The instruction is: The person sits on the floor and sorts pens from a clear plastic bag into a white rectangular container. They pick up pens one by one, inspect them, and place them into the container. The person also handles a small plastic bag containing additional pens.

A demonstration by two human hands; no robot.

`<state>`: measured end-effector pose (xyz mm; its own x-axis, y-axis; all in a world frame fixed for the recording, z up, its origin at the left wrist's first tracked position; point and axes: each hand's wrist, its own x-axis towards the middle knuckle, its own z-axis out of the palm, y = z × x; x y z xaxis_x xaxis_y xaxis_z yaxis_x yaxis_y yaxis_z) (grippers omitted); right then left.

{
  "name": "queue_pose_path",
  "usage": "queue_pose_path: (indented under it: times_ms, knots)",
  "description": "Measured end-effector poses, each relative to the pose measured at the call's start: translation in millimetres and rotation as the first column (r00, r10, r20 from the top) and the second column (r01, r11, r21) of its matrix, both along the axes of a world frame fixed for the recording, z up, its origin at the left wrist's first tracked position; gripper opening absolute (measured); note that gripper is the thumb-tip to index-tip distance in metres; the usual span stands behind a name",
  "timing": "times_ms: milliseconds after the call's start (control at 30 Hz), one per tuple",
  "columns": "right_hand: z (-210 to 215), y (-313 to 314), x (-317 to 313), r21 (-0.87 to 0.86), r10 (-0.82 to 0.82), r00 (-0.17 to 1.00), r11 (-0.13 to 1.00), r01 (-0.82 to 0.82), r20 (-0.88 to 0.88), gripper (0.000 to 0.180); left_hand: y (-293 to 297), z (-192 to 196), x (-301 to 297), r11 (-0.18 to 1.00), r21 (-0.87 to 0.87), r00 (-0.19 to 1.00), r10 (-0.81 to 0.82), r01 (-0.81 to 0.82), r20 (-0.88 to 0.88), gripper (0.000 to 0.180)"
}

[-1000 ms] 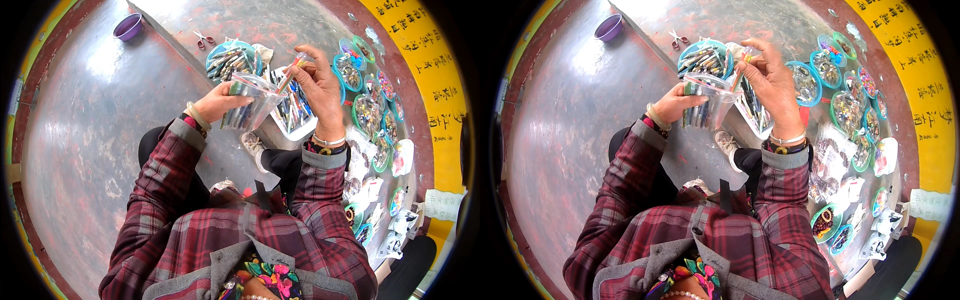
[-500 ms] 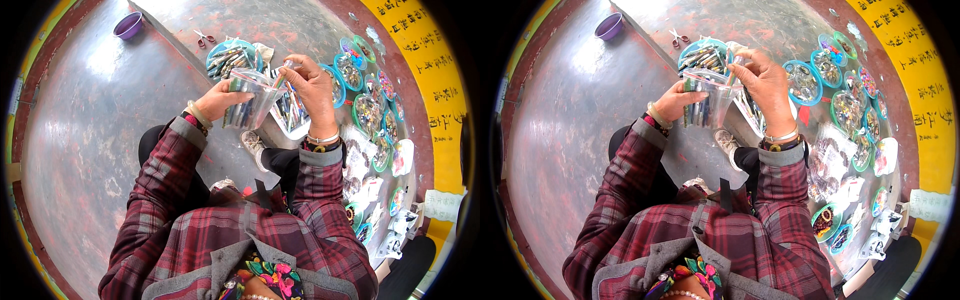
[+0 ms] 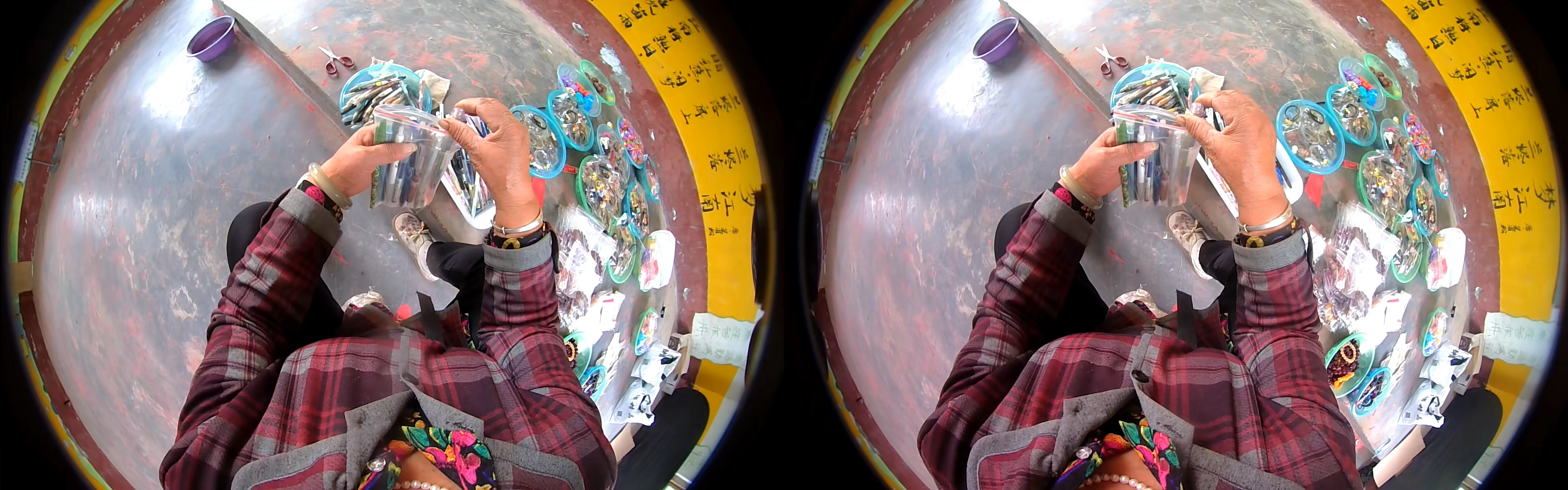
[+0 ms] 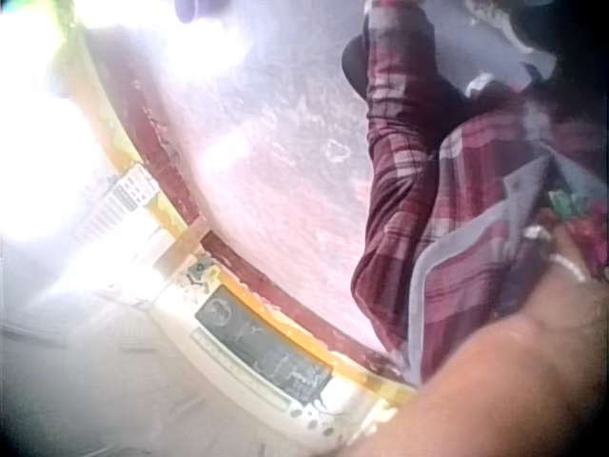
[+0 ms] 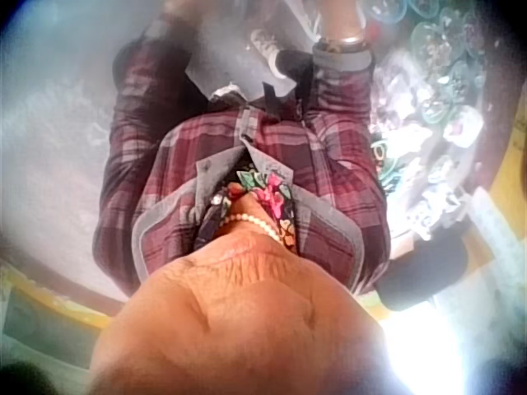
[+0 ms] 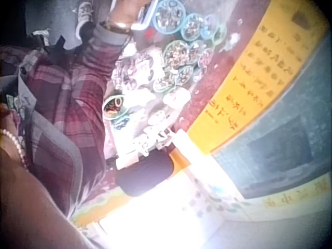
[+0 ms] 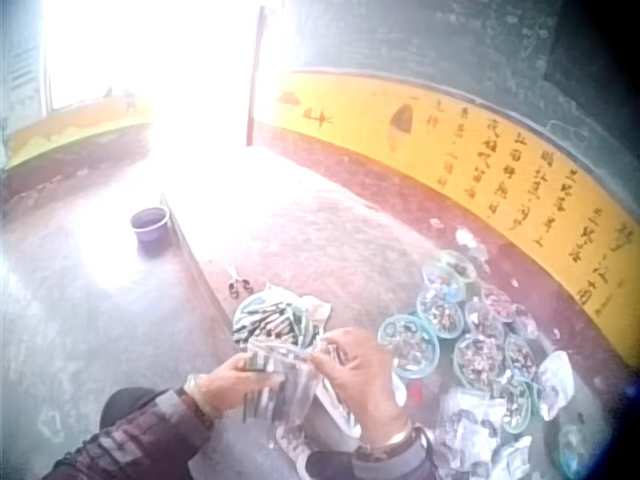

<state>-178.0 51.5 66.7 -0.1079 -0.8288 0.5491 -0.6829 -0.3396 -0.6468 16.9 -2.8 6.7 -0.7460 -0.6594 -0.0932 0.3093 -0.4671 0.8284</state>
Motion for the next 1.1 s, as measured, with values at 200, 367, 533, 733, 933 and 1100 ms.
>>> queue_pose_path:
  times_ms: [200,367,533,733,933,1100]
  knots:
    - [0,0,-8,0.164,0.165,0.986,0.972,-0.169,0.037,0.026,-1,-2,2,1.0,-0.002,1.0,0.024,-0.024,-0.001,0.033]
    - [0,0,-20,0.262,0.084,0.92,0.945,-0.196,0.384,0.034,0,3,-1,0.996,-0.027,0.997,0.081,-0.081,0.004,0.028]
    - [9,4,-23,0.496,0.055,0.944,0.84,-0.22,0.324,0.025,1,4,1,0.992,-0.073,0.995,0.099,-0.1,-0.018,0.025]
    - [10,5,-21,0.498,0.012,0.903,0.831,-0.247,0.429,0.015,-1,2,2,0.974,-0.221,0.997,0.055,-0.041,0.057,0.027]
    - [27,18,-15,0.345,0.134,0.794,0.848,-0.401,0.594,0.013,3,22,10,0.913,-0.407,0.997,0.018,0.012,0.07,0.029]
    - [25,15,-13,0.378,0.135,0.867,0.86,-0.344,0.48,0.011,6,30,21,0.929,-0.369,1.0,-0.022,0.021,0.002,0.029]
